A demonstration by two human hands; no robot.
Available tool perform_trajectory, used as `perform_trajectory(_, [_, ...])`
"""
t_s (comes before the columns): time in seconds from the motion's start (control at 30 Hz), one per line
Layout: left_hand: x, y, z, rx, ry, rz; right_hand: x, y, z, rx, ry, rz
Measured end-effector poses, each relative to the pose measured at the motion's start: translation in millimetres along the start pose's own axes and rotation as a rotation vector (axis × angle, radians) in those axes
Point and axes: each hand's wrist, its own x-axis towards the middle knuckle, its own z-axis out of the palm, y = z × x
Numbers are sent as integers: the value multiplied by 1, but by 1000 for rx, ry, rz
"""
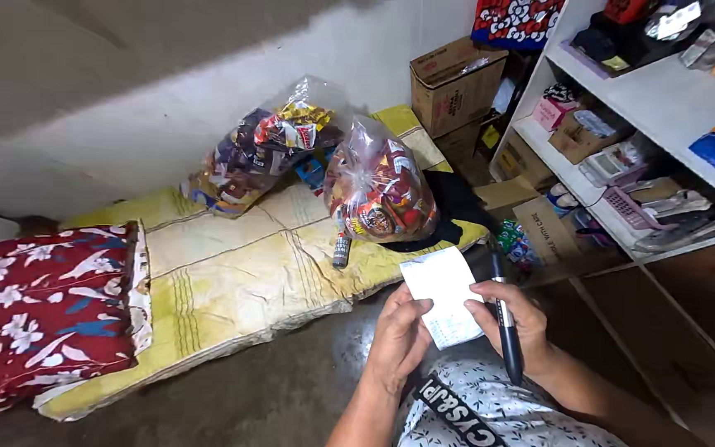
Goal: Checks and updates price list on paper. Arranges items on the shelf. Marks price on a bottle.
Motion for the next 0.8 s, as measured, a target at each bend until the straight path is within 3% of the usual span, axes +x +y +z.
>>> perform_trajectory(0.8, [-3,-4,1,34,7,-3,1,-1,0,38,8,26])
